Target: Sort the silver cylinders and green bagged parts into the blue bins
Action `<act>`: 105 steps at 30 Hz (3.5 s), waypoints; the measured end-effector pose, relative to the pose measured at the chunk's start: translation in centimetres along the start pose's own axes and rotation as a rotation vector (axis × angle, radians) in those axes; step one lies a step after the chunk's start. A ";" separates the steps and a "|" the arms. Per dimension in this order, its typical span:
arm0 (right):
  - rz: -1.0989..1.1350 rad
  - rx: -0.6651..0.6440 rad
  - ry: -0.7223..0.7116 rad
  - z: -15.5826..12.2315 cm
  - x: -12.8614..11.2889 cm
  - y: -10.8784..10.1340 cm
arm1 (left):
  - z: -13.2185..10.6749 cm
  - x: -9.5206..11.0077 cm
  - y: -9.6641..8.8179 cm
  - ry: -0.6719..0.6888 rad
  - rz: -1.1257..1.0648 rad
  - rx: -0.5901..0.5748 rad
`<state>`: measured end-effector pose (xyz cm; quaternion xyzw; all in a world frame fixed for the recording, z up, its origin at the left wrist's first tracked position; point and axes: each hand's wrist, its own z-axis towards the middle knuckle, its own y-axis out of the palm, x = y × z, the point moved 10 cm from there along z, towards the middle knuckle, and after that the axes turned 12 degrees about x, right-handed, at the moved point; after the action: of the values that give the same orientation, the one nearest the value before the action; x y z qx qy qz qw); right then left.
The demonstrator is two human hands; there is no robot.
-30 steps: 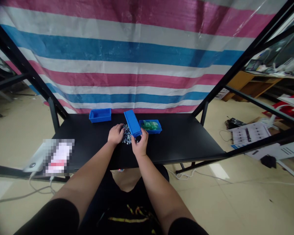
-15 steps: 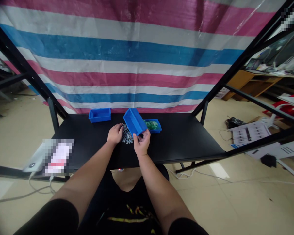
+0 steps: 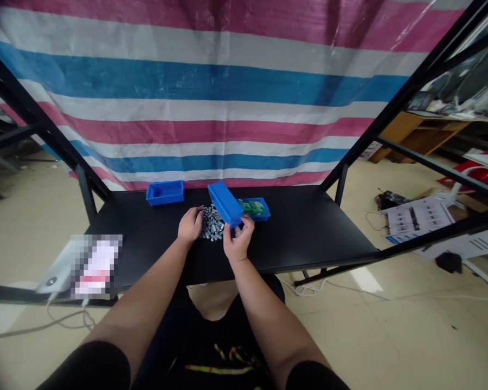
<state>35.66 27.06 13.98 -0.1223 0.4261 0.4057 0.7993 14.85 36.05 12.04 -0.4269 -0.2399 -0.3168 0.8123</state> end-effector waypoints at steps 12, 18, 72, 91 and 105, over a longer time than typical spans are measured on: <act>-0.326 -0.315 0.039 10.3 3.4 9.5 | 0.4 -1.7 -1.6 -0.139 -0.157 0.115; -0.297 -0.373 0.599 9.2 10.2 14.2 | -0.1 -3.1 -2.7 -0.211 -0.231 0.193; -0.535 -0.648 -0.211 -1.2 1.1 3.1 | 8.0 2.7 0.5 0.309 0.498 -0.127; -0.574 -0.652 -0.186 -1.2 1.7 3.1 | 9.4 1.2 2.5 0.233 0.704 -0.270; -0.674 -0.599 -0.159 -0.7 2.0 2.6 | 7.6 2.6 3.1 0.341 0.727 -0.443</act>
<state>33.93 29.46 12.35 -0.4484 0.1639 0.2364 0.8463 17.90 43.01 16.01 -0.5886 0.1359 -0.1205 0.7878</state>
